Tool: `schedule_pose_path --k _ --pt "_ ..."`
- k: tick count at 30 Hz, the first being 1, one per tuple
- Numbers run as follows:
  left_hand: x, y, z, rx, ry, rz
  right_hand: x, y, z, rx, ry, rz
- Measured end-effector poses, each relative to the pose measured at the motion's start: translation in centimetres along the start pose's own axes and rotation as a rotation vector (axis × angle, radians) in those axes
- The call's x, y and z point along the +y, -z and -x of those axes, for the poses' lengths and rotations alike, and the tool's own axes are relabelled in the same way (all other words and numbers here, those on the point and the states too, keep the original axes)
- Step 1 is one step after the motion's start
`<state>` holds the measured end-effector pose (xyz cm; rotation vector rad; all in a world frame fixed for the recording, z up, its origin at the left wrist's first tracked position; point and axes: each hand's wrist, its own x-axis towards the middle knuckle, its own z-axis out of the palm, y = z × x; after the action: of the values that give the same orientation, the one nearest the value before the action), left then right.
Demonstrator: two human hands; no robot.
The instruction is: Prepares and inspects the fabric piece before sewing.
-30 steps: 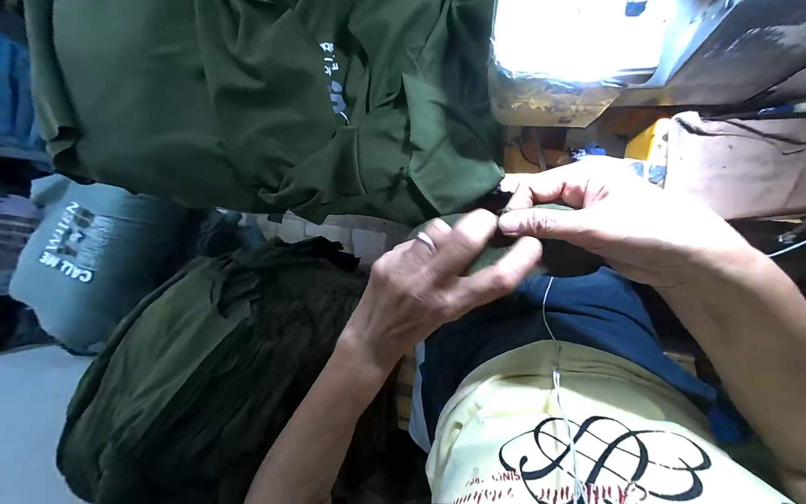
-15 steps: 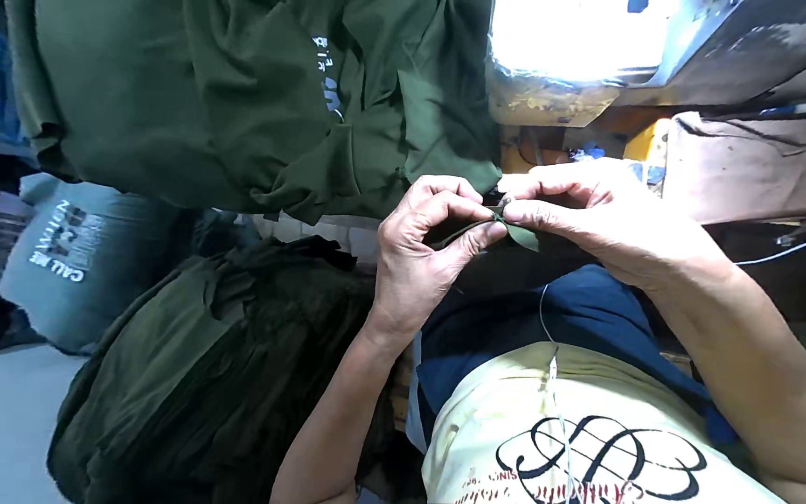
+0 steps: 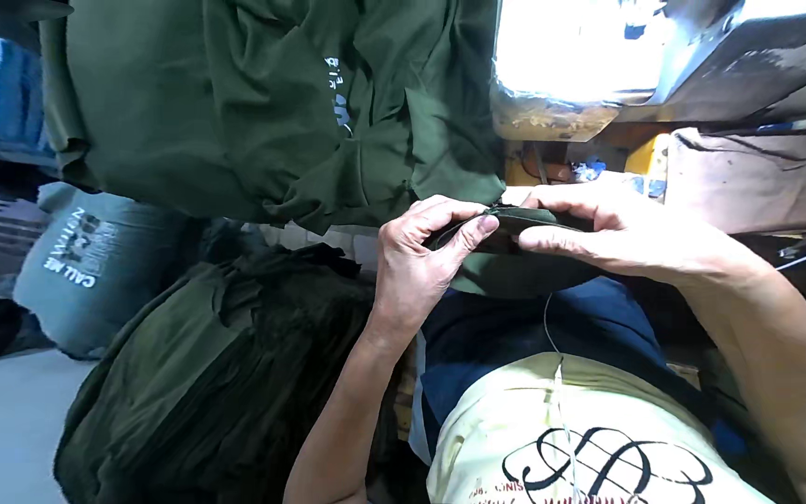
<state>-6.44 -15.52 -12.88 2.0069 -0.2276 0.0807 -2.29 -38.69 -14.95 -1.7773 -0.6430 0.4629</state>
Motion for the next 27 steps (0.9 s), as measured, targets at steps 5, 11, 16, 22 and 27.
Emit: schedule_pose_path --k 5,11,16,22,27 --pt "-0.2 0.1 0.5 0.032 0.014 0.009 0.1 -0.2 -0.6 0.031 0.130 -0.111" --pt "-0.5 0.1 0.8 0.057 0.106 0.124 0.1 -1.3 -1.1 0.104 0.184 0.117" --pt "-2.1 -0.1 1.5 0.163 -0.065 0.065 0.9 -2.6 -1.8 -0.008 0.116 -0.228" --pt "-4.5 2.0 4.1 0.275 0.037 0.038 0.7 -5.9 -3.7 -0.017 -0.015 -0.309" --pt "-2.8 7.7 -1.4 0.256 -0.153 -0.469 -2.1 -5.2 -11.0 0.053 0.081 -0.057"
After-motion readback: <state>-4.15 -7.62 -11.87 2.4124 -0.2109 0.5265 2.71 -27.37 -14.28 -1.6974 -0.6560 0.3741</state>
